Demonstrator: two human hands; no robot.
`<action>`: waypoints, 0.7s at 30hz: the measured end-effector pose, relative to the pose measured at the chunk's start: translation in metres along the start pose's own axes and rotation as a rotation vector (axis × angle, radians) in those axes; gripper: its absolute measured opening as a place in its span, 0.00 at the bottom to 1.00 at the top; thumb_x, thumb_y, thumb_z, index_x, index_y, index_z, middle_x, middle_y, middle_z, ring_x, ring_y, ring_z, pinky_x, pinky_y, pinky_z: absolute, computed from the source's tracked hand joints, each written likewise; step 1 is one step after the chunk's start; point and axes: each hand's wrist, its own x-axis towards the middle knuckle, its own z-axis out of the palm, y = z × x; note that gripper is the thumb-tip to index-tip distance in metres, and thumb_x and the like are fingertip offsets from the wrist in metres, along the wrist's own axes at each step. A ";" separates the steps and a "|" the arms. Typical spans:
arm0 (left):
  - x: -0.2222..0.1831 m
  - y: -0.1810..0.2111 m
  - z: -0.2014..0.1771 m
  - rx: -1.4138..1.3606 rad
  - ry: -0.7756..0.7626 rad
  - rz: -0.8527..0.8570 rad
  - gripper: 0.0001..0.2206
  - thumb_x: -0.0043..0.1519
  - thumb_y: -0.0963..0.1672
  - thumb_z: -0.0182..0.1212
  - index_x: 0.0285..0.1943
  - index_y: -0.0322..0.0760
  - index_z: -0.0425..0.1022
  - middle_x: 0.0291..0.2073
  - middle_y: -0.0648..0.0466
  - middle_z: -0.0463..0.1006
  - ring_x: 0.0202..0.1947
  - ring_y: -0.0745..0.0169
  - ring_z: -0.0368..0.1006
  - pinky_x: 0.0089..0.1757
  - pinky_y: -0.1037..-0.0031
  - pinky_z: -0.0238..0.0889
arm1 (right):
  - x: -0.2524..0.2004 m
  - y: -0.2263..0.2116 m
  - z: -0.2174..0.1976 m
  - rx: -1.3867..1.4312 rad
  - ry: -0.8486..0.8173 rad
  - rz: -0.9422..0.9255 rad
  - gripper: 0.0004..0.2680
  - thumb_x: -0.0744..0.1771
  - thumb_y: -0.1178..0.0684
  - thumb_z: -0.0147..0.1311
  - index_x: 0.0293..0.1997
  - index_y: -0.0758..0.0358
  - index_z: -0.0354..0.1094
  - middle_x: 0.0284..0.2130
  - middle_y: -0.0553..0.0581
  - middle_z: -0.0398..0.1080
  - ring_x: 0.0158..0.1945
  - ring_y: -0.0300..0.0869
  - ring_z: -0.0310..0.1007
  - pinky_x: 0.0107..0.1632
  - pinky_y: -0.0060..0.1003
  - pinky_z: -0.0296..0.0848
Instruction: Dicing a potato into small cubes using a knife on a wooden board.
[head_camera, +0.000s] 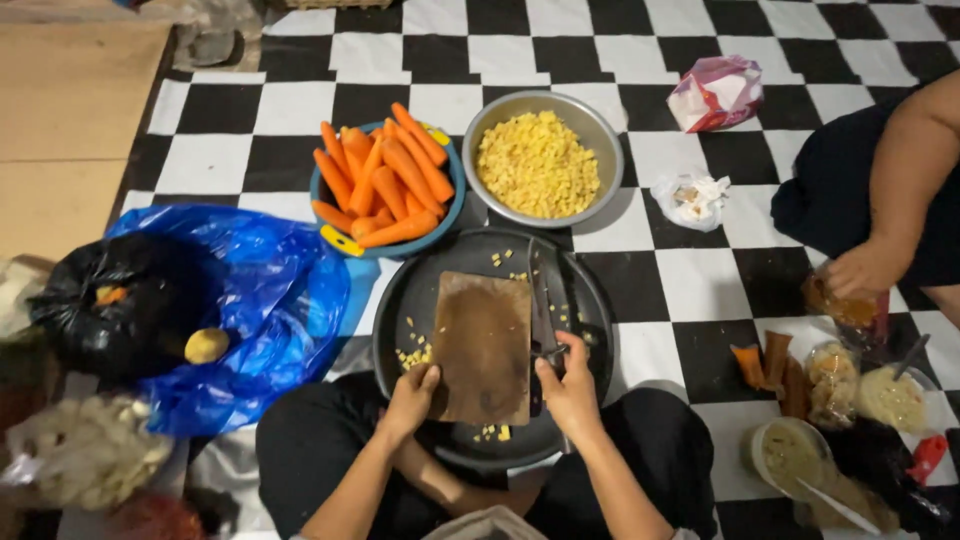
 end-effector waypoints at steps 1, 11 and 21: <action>0.007 -0.010 0.002 0.142 0.013 0.059 0.16 0.66 0.47 0.55 0.52 0.29 0.78 0.37 0.48 0.83 0.35 0.58 0.76 0.43 0.72 0.68 | -0.010 -0.001 0.001 -0.067 -0.025 0.024 0.20 0.65 0.54 0.53 0.65 0.52 0.55 0.32 0.56 0.73 0.30 0.44 0.71 0.38 0.38 0.71; -0.133 0.172 0.004 0.324 0.255 0.841 0.14 0.55 0.49 0.73 0.21 0.45 0.75 0.37 0.58 0.79 0.40 0.48 0.75 0.42 0.65 0.66 | -0.009 0.030 0.023 -0.388 -0.106 -0.176 0.16 0.68 0.49 0.54 0.63 0.46 0.59 0.50 0.70 0.72 0.51 0.62 0.75 0.50 0.56 0.76; -0.298 0.275 0.038 -1.348 -1.042 -0.254 0.37 0.69 0.60 0.35 0.81 0.34 0.57 0.71 0.35 0.64 0.72 0.44 0.62 0.64 0.57 0.61 | -0.002 0.051 0.028 -0.319 -0.007 -0.064 0.15 0.66 0.46 0.56 0.60 0.41 0.63 0.47 0.67 0.75 0.52 0.62 0.75 0.52 0.51 0.74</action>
